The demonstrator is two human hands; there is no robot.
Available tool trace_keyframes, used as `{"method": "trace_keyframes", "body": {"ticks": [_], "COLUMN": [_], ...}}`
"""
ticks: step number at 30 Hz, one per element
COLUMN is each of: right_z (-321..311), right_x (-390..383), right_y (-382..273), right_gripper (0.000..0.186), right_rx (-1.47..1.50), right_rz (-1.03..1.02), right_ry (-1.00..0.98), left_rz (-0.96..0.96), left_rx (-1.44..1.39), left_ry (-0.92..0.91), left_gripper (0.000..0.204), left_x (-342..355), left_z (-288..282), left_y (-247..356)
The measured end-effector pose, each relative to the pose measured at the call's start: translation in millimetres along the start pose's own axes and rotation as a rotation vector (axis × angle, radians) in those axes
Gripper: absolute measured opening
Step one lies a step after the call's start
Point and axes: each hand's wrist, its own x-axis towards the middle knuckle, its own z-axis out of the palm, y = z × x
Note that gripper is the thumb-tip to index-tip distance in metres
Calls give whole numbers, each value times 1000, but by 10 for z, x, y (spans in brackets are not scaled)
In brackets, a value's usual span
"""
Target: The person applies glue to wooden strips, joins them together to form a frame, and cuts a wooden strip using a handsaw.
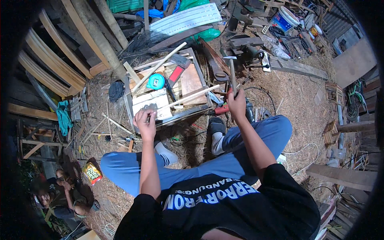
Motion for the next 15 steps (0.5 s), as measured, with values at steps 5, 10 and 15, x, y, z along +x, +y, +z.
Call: {"method": "trace_keyframes", "body": {"ticks": [5,10,15], "right_z": [-53,34,387], "right_x": [-102,-265,-303], "right_y": [-480,-1079,-1474], "right_gripper": [31,40,39], "right_rx": [11,-35,-45], "right_rz": [-114,-224,-660], "right_ry": [-158,-381,-461], "left_rz": [-21,3,58], "left_rx": [16,-15,18], "left_ry": [-18,-27,-36], "left_gripper": [7,8,10], "left_x": [-34,20,105], "left_z": [-21,-21,-64], "left_y": [-82,-52,11]}}
